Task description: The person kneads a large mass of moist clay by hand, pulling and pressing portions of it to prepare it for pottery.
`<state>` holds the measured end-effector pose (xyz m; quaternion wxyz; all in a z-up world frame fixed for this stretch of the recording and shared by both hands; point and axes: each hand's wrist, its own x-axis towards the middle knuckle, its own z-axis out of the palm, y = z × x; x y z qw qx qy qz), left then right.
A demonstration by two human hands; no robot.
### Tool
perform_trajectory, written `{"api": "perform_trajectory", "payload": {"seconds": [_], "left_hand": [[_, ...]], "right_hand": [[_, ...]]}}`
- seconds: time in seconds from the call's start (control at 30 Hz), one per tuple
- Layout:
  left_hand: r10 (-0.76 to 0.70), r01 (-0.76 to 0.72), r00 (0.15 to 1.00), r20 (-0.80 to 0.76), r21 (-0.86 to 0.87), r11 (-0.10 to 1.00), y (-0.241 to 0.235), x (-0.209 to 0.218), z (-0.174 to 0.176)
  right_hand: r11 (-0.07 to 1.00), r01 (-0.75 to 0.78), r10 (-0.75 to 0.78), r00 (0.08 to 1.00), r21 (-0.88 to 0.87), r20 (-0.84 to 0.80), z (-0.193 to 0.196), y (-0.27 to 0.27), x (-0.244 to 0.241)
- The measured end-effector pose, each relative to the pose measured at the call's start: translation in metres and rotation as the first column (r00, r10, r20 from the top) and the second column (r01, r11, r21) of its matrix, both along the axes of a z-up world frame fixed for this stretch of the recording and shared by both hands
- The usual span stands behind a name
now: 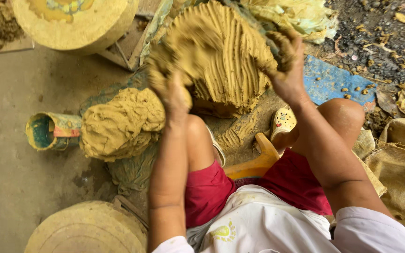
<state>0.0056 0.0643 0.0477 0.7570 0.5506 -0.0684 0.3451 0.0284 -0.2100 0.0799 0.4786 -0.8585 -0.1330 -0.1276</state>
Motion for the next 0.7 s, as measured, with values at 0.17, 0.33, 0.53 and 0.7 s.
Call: {"api": "perform_trajectory", "payload": {"seconds": [0.17,0.33,0.53,0.7], "left_hand": [[-0.166,0.131,0.923,0.346,0.124,0.984,0.106,0.028,0.046],[0.422,-0.085,0.899,0.114,0.993,-0.088,0.141,-0.030,-0.020],[0.317,0.398,0.764,-0.561,0.798,0.453,0.144,-0.026,-0.089],[0.261,0.190,0.847,-0.463,0.723,0.665,0.128,0.019,-0.031]], "right_hand": [[0.975,0.038,0.004,0.982,0.218,-0.188,-0.011,-0.001,0.001],[0.997,0.075,-0.076,0.994,-0.015,-0.078,-0.032,-0.009,0.009],[0.966,0.214,-0.167,0.946,0.148,-0.276,-0.035,-0.035,0.011],[0.918,0.142,-0.037,0.961,0.371,-0.275,-0.033,-0.028,0.018]]}}
